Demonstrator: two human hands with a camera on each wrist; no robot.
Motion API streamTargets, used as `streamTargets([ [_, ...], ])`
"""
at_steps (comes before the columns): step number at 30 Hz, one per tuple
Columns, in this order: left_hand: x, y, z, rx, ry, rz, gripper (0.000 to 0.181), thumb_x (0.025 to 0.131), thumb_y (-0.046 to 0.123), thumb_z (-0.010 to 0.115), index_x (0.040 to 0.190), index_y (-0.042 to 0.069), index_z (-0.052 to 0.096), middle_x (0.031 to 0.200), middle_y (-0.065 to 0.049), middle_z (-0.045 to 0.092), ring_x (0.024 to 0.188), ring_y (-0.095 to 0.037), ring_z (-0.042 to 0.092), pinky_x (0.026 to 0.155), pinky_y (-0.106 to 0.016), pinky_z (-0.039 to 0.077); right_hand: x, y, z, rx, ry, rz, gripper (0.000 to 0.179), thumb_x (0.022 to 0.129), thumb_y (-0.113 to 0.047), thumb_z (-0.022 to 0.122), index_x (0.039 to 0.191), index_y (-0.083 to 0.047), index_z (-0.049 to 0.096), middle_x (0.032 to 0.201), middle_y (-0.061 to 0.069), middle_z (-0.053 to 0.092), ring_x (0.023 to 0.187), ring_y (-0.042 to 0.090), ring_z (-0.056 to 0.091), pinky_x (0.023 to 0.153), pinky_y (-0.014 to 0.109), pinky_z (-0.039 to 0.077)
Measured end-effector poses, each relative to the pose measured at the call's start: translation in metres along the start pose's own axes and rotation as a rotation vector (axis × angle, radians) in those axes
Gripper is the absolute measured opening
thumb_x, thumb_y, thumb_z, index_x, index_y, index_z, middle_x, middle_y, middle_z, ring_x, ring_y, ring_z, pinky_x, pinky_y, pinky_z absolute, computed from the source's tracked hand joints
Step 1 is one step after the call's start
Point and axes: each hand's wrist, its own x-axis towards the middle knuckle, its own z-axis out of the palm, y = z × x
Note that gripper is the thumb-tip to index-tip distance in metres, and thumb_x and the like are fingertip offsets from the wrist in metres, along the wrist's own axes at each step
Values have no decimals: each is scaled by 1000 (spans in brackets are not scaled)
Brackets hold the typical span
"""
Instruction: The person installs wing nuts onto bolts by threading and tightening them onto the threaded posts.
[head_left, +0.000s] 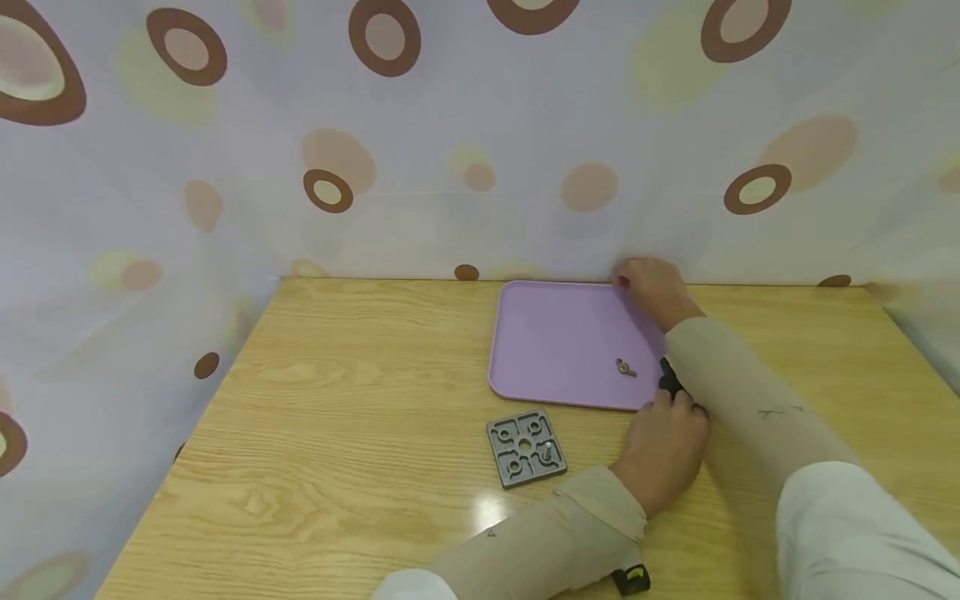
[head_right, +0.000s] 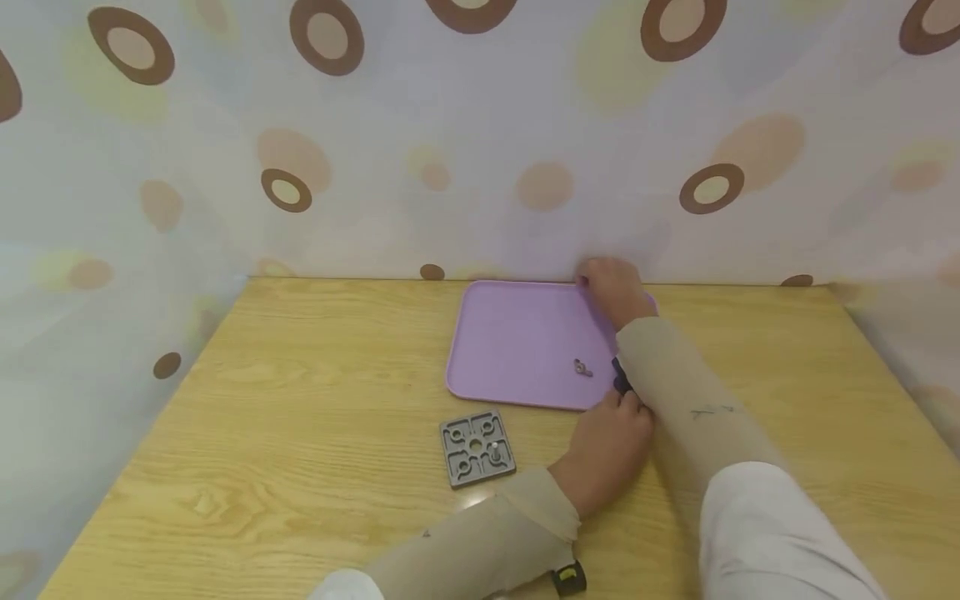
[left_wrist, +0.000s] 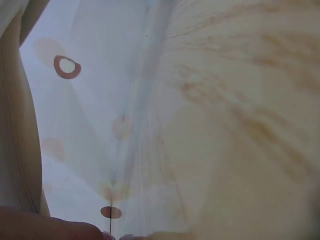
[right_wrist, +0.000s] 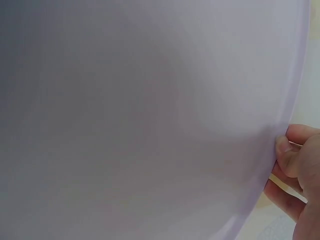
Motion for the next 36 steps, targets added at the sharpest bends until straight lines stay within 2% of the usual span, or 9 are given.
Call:
streamTargets([
  [4,0,-1,0,36,-30,21,14,91,35,56,98,26,63,92,6,54,80,-9,49,62,-20,45,4,-3,0,-3,-15,27,26,75,12,49,70,-8,64,77,6,61,69,21,50,64,40,43],
  [8,0,-2,0,38,-54,11,15,91,35,57,99,25,63,94,5,54,83,-10,49,66,-20,46,5,-8,-1,11,-35,68,25,75,12,48,69,-7,62,79,7,60,70,22,48,64,41,42],
  [14,-3,-2,2,-19,-100,8,19,90,42,56,94,25,65,93,4,55,83,-11,49,65,-22,46,-2,-11,5,37,-62,108,22,79,10,50,76,-6,66,86,9,63,76,25,53,68,44,44],
  [21,1,-8,0,-119,-60,3,21,91,40,56,87,23,67,91,3,58,82,-11,52,62,-23,49,1,-9,4,-8,-46,108,23,80,11,50,72,-7,63,81,7,60,73,24,49,65,42,42],
  [25,0,-11,4,-122,-37,6,19,92,35,55,85,23,68,90,4,58,79,-11,53,61,-23,48,2,-11,6,-6,-75,125,19,82,8,52,73,-6,63,81,8,58,73,24,47,66,42,41],
  [29,-3,-9,7,-135,-31,24,18,91,34,56,85,23,68,90,4,59,78,-11,53,60,-22,48,-3,-11,9,-1,-101,131,17,83,5,54,75,-5,65,82,10,62,73,26,52,66,44,45],
  [36,3,-10,4,-105,-53,22,22,93,38,52,89,22,68,92,2,59,81,-13,53,61,-23,48,3,-11,7,-24,-31,104,20,78,8,54,65,-7,59,75,9,60,70,27,53,62,44,44],
])
